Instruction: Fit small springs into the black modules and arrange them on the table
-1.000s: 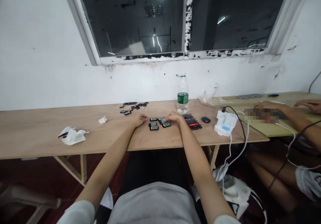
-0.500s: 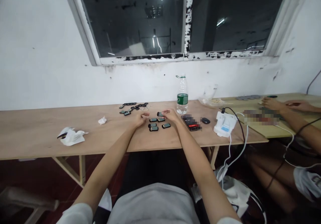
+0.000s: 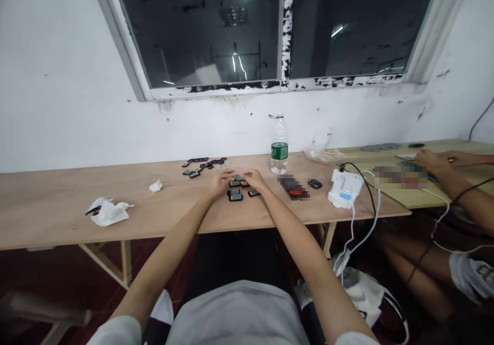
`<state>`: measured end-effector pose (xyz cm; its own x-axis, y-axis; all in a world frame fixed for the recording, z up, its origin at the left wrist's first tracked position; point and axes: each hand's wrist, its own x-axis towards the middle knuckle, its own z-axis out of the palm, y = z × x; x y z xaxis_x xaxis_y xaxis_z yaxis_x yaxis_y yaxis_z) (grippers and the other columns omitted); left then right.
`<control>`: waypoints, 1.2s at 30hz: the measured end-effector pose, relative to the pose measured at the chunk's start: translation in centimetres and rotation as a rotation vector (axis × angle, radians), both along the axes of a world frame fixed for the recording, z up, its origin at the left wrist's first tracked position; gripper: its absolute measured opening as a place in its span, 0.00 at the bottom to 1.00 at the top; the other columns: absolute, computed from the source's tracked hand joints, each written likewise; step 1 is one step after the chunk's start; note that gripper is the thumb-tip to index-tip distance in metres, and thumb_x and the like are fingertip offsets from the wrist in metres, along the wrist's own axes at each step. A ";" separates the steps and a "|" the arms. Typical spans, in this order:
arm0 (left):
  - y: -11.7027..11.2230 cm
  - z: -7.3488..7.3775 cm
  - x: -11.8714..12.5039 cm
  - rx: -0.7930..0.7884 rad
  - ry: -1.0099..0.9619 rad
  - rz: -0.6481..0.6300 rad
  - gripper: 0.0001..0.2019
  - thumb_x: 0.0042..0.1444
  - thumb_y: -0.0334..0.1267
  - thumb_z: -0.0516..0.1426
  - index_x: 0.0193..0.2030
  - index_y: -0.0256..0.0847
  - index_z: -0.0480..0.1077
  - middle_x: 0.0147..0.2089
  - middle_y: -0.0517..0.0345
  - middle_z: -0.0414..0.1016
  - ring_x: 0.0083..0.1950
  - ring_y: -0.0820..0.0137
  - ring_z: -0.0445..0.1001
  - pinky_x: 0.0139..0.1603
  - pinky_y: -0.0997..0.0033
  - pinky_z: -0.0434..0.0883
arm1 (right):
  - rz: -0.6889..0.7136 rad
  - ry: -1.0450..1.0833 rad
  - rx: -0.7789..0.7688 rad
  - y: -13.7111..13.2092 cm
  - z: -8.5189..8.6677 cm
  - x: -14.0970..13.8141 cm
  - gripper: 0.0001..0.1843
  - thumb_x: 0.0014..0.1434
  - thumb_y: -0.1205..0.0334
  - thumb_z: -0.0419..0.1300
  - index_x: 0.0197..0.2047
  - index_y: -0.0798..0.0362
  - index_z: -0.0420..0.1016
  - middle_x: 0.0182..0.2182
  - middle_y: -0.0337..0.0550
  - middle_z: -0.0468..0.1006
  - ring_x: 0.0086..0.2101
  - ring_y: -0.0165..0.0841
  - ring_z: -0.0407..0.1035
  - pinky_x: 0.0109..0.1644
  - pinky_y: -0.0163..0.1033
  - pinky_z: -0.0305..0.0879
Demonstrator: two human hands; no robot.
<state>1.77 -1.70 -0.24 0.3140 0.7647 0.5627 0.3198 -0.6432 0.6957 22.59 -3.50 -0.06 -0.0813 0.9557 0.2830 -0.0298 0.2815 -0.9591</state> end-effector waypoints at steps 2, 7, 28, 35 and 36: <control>0.2 -0.2 0.0 -0.069 -0.037 -0.029 0.12 0.58 0.43 0.66 0.44 0.38 0.84 0.59 0.42 0.82 0.59 0.51 0.79 0.61 0.51 0.76 | 0.012 -0.010 -0.011 -0.1 0.1 0.1 0.06 0.58 0.65 0.72 0.32 0.56 0.80 0.27 0.42 0.83 0.26 0.32 0.77 0.34 0.34 0.76; 1.1 -0.9 0.1 -0.295 -0.123 -0.036 0.15 0.48 0.36 0.72 0.43 0.37 0.81 0.43 0.47 0.86 0.48 0.55 0.83 0.56 0.52 0.78 | 0.031 -0.059 -0.034 -0.2 0.0 0.2 0.06 0.56 0.64 0.72 0.33 0.57 0.81 0.25 0.42 0.83 0.25 0.31 0.75 0.30 0.32 0.73; 1.5 -0.5 -2.8 -0.037 0.271 0.162 0.07 0.55 0.35 0.62 0.34 0.41 0.83 0.43 0.50 0.85 0.49 0.57 0.80 0.54 0.59 0.75 | 0.093 -0.529 0.013 0.3 -1.0 7.2 0.12 0.50 0.55 0.74 0.34 0.55 0.86 0.32 0.45 0.86 0.35 0.38 0.78 0.42 0.39 0.74; 2.0 -1.1 -4.5 -0.210 0.213 0.188 0.09 0.51 0.41 0.68 0.38 0.41 0.82 0.45 0.50 0.85 0.50 0.54 0.81 0.56 0.56 0.76 | 0.056 -0.574 0.035 0.3 -1.1 7.2 0.17 0.47 0.53 0.76 0.34 0.56 0.82 0.29 0.45 0.84 0.32 0.37 0.77 0.38 0.36 0.72; 2.0 -1.1 -4.6 -0.227 0.190 0.193 0.10 0.49 0.41 0.69 0.37 0.41 0.82 0.44 0.49 0.85 0.50 0.53 0.81 0.56 0.56 0.77 | 0.059 -0.565 0.041 0.2 -1.1 7.1 0.16 0.48 0.53 0.76 0.33 0.56 0.82 0.28 0.44 0.84 0.32 0.36 0.77 0.37 0.36 0.72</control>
